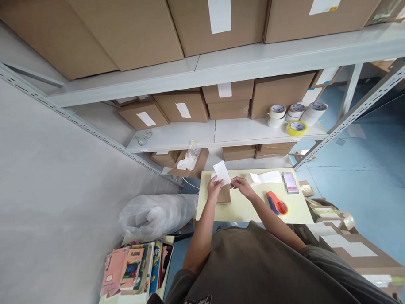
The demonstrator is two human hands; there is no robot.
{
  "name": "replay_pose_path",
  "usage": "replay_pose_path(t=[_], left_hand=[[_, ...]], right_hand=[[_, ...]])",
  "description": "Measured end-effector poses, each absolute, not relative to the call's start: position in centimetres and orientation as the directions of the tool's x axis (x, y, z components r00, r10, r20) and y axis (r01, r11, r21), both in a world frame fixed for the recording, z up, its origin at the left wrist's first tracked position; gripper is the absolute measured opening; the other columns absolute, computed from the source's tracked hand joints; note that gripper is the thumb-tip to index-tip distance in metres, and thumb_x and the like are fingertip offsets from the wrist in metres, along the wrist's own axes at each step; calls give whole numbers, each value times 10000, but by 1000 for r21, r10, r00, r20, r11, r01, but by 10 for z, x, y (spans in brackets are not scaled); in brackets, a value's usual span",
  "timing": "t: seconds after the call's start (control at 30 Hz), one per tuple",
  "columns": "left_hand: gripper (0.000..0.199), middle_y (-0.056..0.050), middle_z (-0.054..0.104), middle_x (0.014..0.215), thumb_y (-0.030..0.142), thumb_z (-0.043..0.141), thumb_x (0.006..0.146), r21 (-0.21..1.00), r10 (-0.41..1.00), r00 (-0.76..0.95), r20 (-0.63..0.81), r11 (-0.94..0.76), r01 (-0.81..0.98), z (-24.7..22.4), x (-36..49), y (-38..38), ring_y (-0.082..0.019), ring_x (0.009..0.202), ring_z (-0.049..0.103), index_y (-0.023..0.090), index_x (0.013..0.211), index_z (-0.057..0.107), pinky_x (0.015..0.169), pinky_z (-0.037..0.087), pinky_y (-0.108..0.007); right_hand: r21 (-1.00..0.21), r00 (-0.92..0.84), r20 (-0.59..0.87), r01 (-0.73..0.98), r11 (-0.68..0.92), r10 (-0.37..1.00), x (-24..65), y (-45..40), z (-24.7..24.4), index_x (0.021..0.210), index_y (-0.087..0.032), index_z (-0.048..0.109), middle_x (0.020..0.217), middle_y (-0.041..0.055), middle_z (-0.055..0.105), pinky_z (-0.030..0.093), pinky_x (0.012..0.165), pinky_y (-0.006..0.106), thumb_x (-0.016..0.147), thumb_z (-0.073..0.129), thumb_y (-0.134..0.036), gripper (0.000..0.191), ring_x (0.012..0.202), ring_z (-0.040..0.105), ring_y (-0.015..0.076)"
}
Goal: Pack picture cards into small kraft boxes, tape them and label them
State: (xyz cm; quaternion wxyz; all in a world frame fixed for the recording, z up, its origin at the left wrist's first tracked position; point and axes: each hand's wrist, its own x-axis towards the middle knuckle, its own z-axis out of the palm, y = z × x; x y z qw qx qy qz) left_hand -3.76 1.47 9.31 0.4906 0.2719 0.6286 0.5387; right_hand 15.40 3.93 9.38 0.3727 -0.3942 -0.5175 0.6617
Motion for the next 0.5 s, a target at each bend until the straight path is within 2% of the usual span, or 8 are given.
replay_pose_path(t=[0.07,0.1,0.17,0.27,0.5], left_hand=[[775,-119,764,1131,488,978,600,972,851,-476,-223,229,-46,101,-33,14,-199,918,720,194,1272,729,781,543,-271],[698,-119,762,1145,481,961,637,981,869,-468,-161,194,23,106,-31,13,-204,940,722,205,1241,747,807,553,-279],[491,-121,783,1087,481,920,707,985,945,-313,-91,131,110,116,-24,12,-225,944,733,199,1092,805,834,571,-301],[365,-116,812,946,475,891,748,983,992,-76,-101,111,147,129,-12,10,-253,896,754,179,956,843,823,590,-327],[311,-76,822,881,476,787,841,978,993,-100,-69,87,188,140,17,9,-257,875,756,180,897,863,825,582,-326]], right_hand=[[-982,-425,-115,-85,-166,898,158,40,98,862,-231,692,860,41,753,531,804,357,875,713,-641,411,822,708,210],[-985,-431,-105,-81,-154,896,160,40,100,862,-233,690,862,40,750,530,805,359,884,702,-639,407,826,707,210],[-989,-440,-84,-70,-127,894,164,41,105,871,-238,690,863,40,746,532,809,362,893,690,-632,395,834,701,213],[-994,-448,-50,-61,-87,893,171,41,112,890,-241,699,853,43,746,539,810,366,896,688,-615,374,842,688,218],[-998,-427,0,-50,-23,904,195,42,117,832,-239,689,824,50,746,549,816,383,907,682,-602,371,820,682,227]])
